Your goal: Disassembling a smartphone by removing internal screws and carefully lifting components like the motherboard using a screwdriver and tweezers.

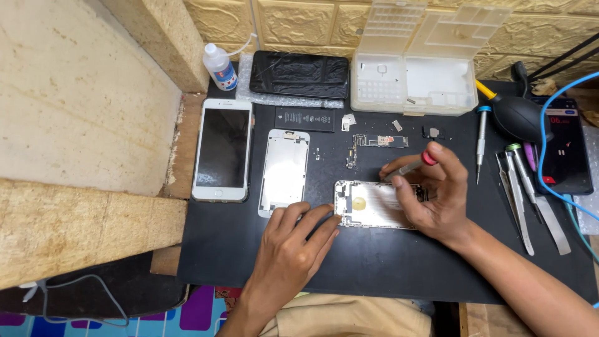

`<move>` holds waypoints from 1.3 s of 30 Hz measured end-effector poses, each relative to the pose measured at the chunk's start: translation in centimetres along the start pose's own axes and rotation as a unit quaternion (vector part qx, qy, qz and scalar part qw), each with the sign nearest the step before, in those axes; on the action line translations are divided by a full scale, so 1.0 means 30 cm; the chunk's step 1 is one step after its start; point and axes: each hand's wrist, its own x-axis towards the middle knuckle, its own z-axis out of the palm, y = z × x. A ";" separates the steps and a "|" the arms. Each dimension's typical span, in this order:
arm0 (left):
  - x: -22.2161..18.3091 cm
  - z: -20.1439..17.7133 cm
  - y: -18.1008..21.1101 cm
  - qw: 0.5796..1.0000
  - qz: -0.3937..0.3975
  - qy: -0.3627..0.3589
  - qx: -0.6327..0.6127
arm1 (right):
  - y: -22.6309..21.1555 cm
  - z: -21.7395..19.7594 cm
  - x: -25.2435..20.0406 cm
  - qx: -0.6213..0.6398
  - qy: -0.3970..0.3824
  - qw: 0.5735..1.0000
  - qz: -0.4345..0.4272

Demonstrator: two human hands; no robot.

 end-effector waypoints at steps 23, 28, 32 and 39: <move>0.011 -0.008 0.014 1.000 -0.009 -0.026 0.004 | 0.021 -0.013 -0.011 -0.021 -0.010 0.999 -0.024; 0.008 -0.008 0.014 0.999 -0.010 -0.035 0.010 | -0.001 -0.010 0.007 -0.004 -0.005 1.000 0.000; 0.007 -0.006 0.015 0.999 -0.011 -0.029 0.015 | -0.006 -0.005 0.015 -0.022 -0.005 1.000 -0.012; 0.002 -0.001 0.012 0.999 -0.009 -0.025 0.019 | -0.022 0.004 0.024 -0.011 -0.001 1.000 0.010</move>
